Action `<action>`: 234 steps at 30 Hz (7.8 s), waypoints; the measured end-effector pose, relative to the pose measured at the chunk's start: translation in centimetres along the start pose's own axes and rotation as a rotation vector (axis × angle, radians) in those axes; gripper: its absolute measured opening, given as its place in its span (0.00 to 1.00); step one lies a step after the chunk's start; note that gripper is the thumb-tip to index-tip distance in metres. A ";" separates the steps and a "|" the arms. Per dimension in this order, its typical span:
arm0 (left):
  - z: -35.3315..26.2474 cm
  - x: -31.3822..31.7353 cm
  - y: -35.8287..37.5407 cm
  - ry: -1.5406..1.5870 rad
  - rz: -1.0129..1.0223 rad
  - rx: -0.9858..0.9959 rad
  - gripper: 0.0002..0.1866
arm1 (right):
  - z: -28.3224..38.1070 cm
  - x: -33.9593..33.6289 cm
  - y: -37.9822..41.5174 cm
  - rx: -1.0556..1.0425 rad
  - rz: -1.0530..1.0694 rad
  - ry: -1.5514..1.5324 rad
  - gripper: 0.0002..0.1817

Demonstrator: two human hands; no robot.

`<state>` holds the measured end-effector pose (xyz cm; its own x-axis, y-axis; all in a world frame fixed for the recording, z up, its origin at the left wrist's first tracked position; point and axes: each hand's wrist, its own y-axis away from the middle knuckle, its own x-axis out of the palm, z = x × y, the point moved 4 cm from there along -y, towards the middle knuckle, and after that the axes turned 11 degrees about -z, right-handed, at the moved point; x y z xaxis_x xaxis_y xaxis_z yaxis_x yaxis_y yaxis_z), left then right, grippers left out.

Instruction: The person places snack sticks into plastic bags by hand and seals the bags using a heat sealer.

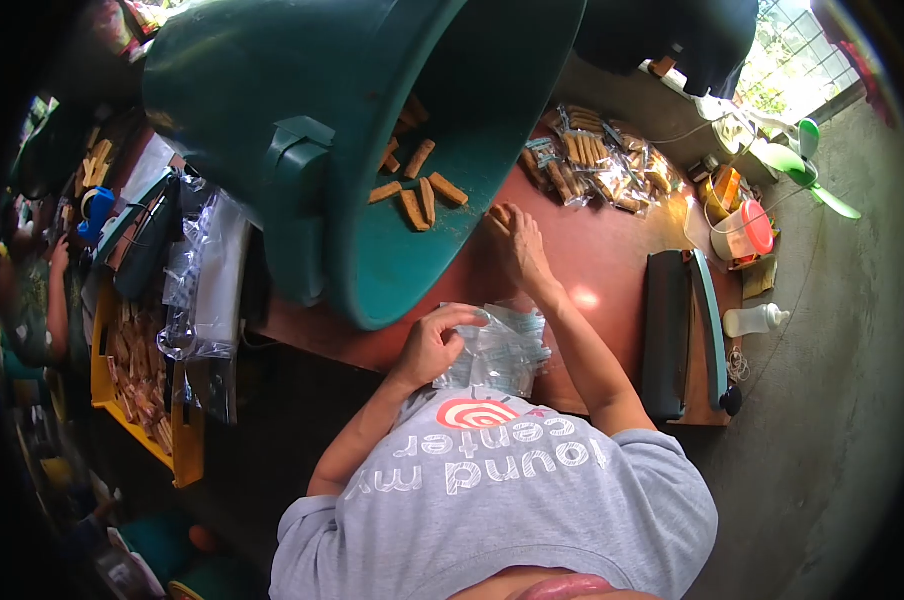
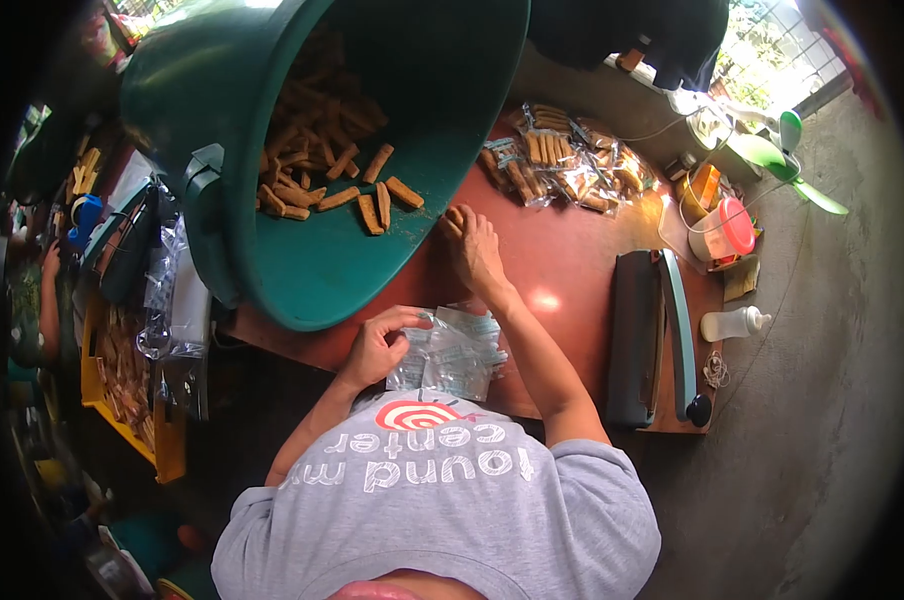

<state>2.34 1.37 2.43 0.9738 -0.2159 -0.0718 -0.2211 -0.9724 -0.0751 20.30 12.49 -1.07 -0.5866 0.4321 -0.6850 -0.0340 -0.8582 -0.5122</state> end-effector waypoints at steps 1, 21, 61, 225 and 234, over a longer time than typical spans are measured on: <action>0.0 -0.2 0.0 0.000 -0.010 0.003 0.21 | 0.3 0.1 -0.5 -0.009 0.003 -0.004 0.22; 0.1 -0.9 0.4 -0.020 -0.022 0.053 0.21 | 3.2 5.6 -2.9 -0.186 -0.013 0.096 0.26; 0.0 -0.1 0.1 -0.007 -0.014 0.094 0.20 | 3.7 6.5 -3.8 0.003 -0.001 -0.082 0.29; 1.8 30.2 -6.3 0.521 0.862 -0.923 0.25 | -5.5 -32.7 17.2 0.776 -0.705 0.482 0.17; 2.8 30.6 -5.9 0.555 0.829 -0.859 0.21 | -4.3 -32.3 17.1 0.667 -0.884 0.453 0.18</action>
<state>33.33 0.78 -2.11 0.5044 -0.5790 0.6406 -0.8558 -0.2364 0.4602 42.11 -14.97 10.03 0.1855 0.8882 -0.4203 -0.7739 -0.1315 -0.6195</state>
